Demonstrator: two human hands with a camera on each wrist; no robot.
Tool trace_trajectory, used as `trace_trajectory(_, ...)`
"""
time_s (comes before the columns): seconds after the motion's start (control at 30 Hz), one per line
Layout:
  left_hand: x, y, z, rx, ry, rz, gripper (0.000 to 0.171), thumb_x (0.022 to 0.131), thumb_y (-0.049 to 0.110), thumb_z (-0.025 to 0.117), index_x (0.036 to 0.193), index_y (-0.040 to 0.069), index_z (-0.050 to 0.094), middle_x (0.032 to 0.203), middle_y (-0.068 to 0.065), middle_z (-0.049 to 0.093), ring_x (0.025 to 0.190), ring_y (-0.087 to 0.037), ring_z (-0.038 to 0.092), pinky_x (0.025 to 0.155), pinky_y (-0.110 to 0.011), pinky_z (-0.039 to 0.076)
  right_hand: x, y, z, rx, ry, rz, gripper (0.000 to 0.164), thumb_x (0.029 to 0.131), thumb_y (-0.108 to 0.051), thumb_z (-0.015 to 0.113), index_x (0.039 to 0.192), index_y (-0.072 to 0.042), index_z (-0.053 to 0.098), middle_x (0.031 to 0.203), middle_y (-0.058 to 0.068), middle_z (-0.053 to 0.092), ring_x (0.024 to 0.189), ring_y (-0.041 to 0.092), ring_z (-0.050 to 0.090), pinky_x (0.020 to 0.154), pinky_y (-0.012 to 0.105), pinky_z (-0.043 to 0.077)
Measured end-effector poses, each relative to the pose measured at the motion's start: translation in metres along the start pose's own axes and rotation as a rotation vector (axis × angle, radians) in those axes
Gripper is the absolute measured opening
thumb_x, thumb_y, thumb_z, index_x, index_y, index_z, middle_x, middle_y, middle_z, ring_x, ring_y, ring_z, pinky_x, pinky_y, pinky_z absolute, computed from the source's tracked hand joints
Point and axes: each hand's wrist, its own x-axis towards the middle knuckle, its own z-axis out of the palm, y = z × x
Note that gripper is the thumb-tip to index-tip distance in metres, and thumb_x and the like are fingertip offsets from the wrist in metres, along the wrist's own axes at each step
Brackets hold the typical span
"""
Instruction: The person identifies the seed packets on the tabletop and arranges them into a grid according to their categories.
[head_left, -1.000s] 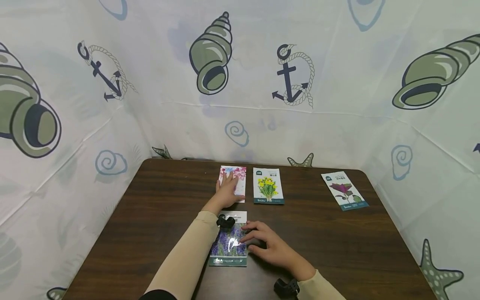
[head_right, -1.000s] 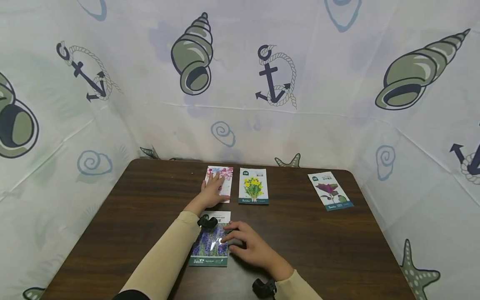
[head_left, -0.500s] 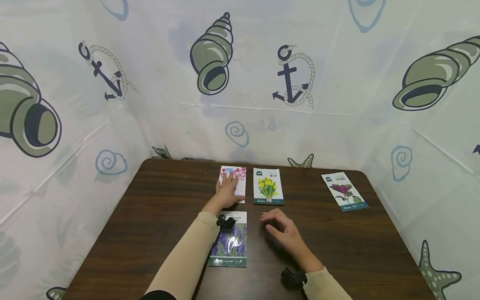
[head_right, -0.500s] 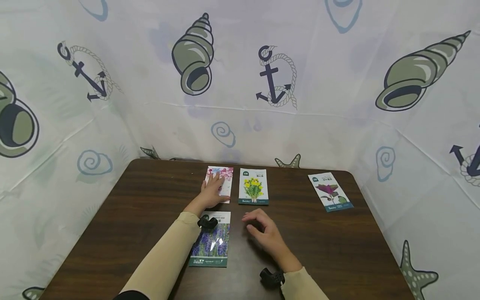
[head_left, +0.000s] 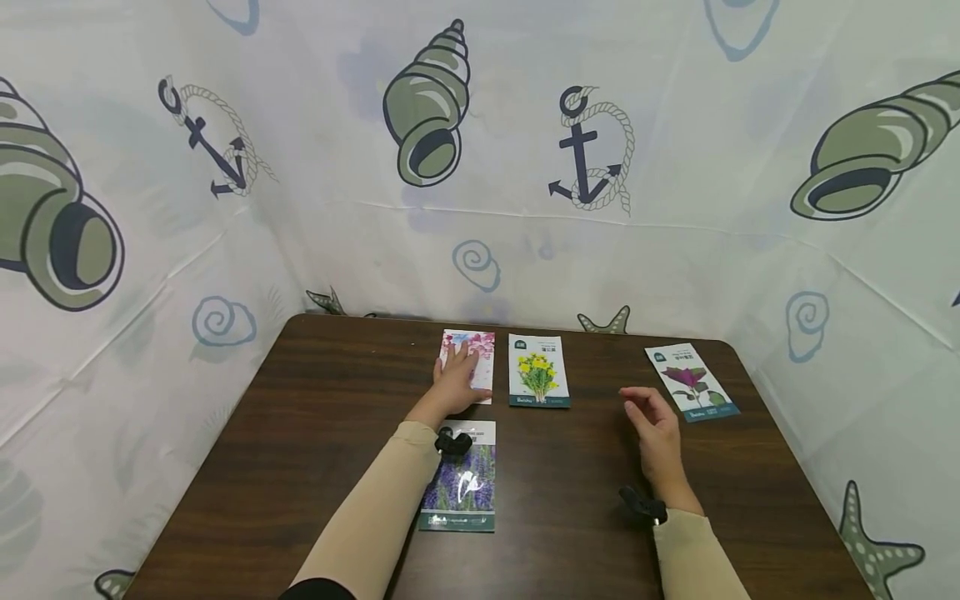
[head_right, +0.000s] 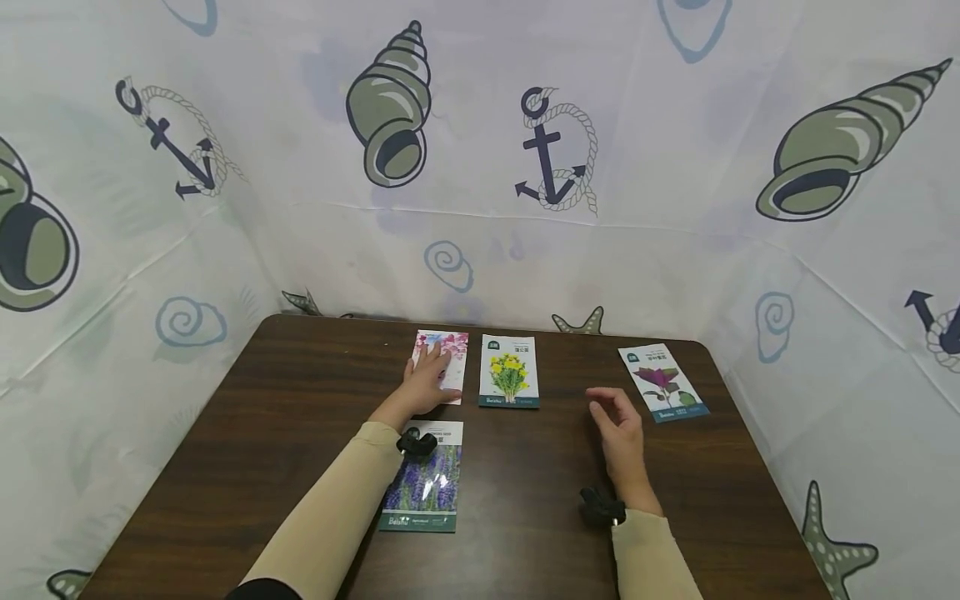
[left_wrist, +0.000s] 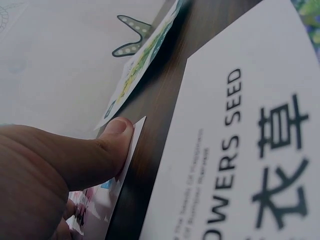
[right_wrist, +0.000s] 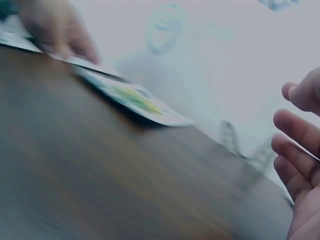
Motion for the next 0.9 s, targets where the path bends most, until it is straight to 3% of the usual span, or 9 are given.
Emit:
trace_trajectory(0.1, 0.0, 0.0, 0.0, -0.001, 0.001, 0.002, 0.096, 0.098, 0.037, 0.083, 0.173, 0.008, 0.03, 0.184, -0.02, 0.008, 0.171, -0.043, -0.005, 0.135, -0.069, -0.004, 0.008, 0.003, -0.022, 0.048, 0.14, -0.011, 0.03, 0.109, -0.004, 0.064, 0.131, 0.016, 0.063, 0.123, 0.01, 0.072, 0.118, 0.018, 0.064, 0.101, 0.018, 0.051)
trace_trajectory(0.27, 0.001, -0.001, 0.001, -0.023, -0.002, 0.002, 0.097, 0.098, 0.035, 0.083, 0.173, 0.006, 0.028, 0.184, -0.02, 0.006, 0.171, -0.043, -0.008, 0.135, -0.068, -0.007, 0.018, 0.006, -0.055, 0.104, 0.373, -0.015, 0.03, 0.108, 0.0, 0.063, 0.133, 0.018, 0.063, 0.119, 0.005, 0.072, 0.114, 0.016, 0.064, 0.098, 0.018, 0.05)
trace_trajectory(0.4, 0.002, -0.003, 0.003, -0.051, -0.005, 0.002, 0.098, 0.097, 0.032, 0.084, 0.173, 0.006, 0.028, 0.184, -0.02, 0.004, 0.171, -0.042, -0.011, 0.134, -0.067, -0.01, 0.019, 0.004, -0.077, 0.097, 0.483, 0.043, 0.033, 0.107, 0.001, 0.063, 0.138, 0.012, 0.064, 0.124, 0.005, 0.069, 0.117, 0.017, 0.061, 0.095, 0.014, 0.05)
trace_trajectory(0.53, 0.005, -0.006, 0.006, -0.053, 0.001, 0.005, 0.099, 0.097, 0.034, 0.085, 0.173, 0.006, 0.028, 0.184, -0.021, 0.004, 0.171, -0.042, -0.011, 0.134, -0.067, -0.011, 0.017, -0.002, -0.093, -0.056, 0.466, 0.17, 0.041, 0.111, -0.009, 0.059, 0.152, 0.0, 0.059, 0.146, 0.009, 0.062, 0.132, 0.018, 0.054, 0.102, 0.01, 0.045)
trace_trajectory(0.6, 0.007, -0.008, 0.008, -0.042, -0.004, 0.003, 0.1, 0.097, 0.035, 0.084, 0.174, 0.007, 0.027, 0.184, -0.02, 0.003, 0.171, -0.042, -0.012, 0.134, -0.067, -0.012, 0.017, -0.003, -0.097, -0.159, 0.428, 0.253, 0.046, 0.113, -0.016, 0.058, 0.158, -0.007, 0.056, 0.156, 0.012, 0.056, 0.14, 0.02, 0.049, 0.11, 0.014, 0.042)
trace_trajectory(0.73, 0.009, -0.011, 0.01, -0.03, -0.01, 0.002, 0.101, 0.097, 0.037, 0.084, 0.174, 0.008, 0.025, 0.184, -0.018, 0.002, 0.171, -0.041, -0.014, 0.134, -0.066, -0.012, 0.018, -0.004, -0.099, -0.314, 0.327, 0.369, 0.052, 0.114, -0.026, 0.056, 0.164, -0.01, 0.05, 0.171, 0.016, 0.044, 0.157, 0.028, 0.039, 0.131, 0.036, 0.034)
trace_trajectory(0.8, 0.009, -0.011, 0.009, -0.033, -0.01, 0.001, 0.101, 0.097, 0.037, 0.084, 0.174, 0.008, 0.025, 0.184, -0.017, 0.002, 0.171, -0.04, -0.014, 0.134, -0.066, -0.012, 0.019, -0.004, -0.098, -0.369, 0.28, 0.385, 0.053, 0.115, -0.027, 0.056, 0.164, -0.009, 0.05, 0.173, 0.019, 0.04, 0.163, 0.035, 0.034, 0.135, 0.049, 0.028)
trace_trajectory(0.9, 0.007, -0.009, 0.007, -0.043, -0.006, 0.002, 0.1, 0.097, 0.035, 0.084, 0.174, 0.007, 0.026, 0.184, -0.019, 0.003, 0.171, -0.041, -0.013, 0.134, -0.067, -0.013, 0.021, -0.005, -0.097, -0.453, 0.223, 0.368, 0.052, 0.114, -0.025, 0.057, 0.161, -0.005, 0.051, 0.173, 0.024, 0.036, 0.165, 0.043, 0.028, 0.135, 0.059, 0.022)
